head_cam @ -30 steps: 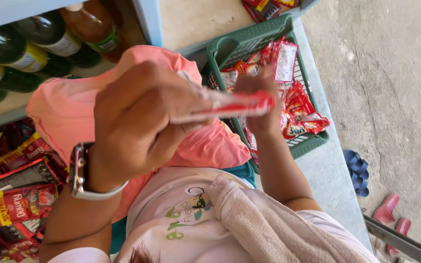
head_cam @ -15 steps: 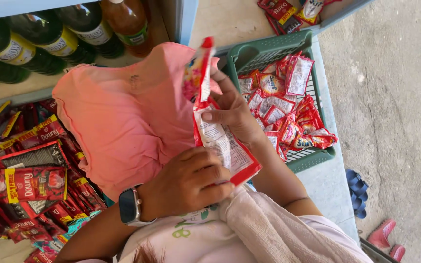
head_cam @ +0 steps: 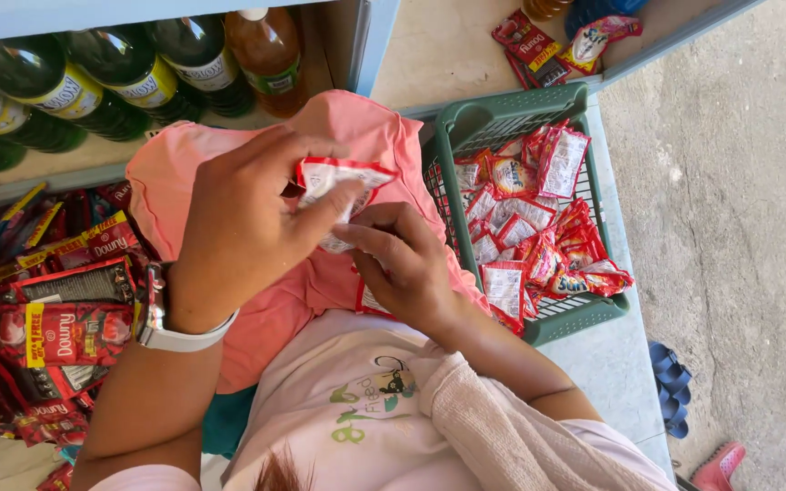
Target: Organizing and stocking detergent and fabric softener sachets on retail shelves.
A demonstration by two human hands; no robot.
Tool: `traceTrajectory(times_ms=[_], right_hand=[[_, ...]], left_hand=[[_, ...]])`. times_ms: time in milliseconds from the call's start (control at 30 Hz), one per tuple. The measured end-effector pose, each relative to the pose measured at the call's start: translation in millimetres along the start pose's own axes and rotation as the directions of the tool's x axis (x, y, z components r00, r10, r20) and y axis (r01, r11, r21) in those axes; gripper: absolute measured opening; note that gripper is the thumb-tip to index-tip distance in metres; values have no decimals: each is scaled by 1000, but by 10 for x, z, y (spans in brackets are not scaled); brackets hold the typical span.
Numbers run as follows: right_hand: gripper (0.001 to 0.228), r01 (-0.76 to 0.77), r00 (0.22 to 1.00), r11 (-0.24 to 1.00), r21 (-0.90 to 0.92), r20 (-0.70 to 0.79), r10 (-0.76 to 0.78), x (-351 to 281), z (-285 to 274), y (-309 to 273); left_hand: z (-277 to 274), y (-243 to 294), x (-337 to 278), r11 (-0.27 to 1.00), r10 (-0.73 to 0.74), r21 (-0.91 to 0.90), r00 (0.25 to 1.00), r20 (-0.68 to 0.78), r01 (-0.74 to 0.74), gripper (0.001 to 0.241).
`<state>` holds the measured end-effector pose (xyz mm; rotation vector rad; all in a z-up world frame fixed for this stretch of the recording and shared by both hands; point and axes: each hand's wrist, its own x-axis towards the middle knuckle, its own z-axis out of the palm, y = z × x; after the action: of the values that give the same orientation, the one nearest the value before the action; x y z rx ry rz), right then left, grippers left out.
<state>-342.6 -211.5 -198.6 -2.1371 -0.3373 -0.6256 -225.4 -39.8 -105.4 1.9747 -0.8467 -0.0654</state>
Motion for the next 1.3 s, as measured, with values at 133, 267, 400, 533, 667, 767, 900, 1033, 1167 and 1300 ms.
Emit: traceTrajectory(times_ms=[133, 267, 400, 533, 667, 767, 900, 1033, 1167, 1300], right_hand=[[49, -52, 995, 997, 54, -83, 56, 113, -76, -115], [49, -445, 895, 874, 193, 81, 438, -149, -50, 219], [17, -658, 745, 281, 698, 548, 381, -506, 156, 517], [40, -592, 790, 457, 664, 589, 167, -106, 235, 70], [39, -640, 723, 374, 671, 690, 0, -339, 576, 95], [45, -811, 563, -79, 579, 810, 164, -515, 757, 146], [56, -712, 504, -486, 507, 851, 150, -360, 594, 140], [65, -633, 494, -604, 485, 853, 168, -177, 400, 134], [91, -472, 665, -740, 480, 745, 60, -64, 374, 44], [54, -618, 618, -392, 682, 729, 293, -179, 439, 113]], left_hand=[[-217, 89, 8, 988, 153, -28, 988, -39, -154, 22], [-547, 219, -164, 960, 191, -169, 965, -178, -221, 20], [-848, -234, -475, 892, 331, -226, 906, -264, -392, 15], [-1032, -721, -510, 922, 335, -123, 917, -214, -366, 16], [-1216, -391, -322, 938, 342, 5, 927, -153, -345, 18], [-1006, 178, -71, 941, 332, 103, 936, -117, -321, 20], [-724, 519, 148, 848, 417, 347, 909, 28, -400, 25], [-426, 219, -287, 804, 364, 447, 919, 150, -392, 16], [-321, 153, -552, 802, 369, 398, 893, 256, -446, 27], [-412, 71, -663, 923, 326, 198, 944, 50, -329, 50]])
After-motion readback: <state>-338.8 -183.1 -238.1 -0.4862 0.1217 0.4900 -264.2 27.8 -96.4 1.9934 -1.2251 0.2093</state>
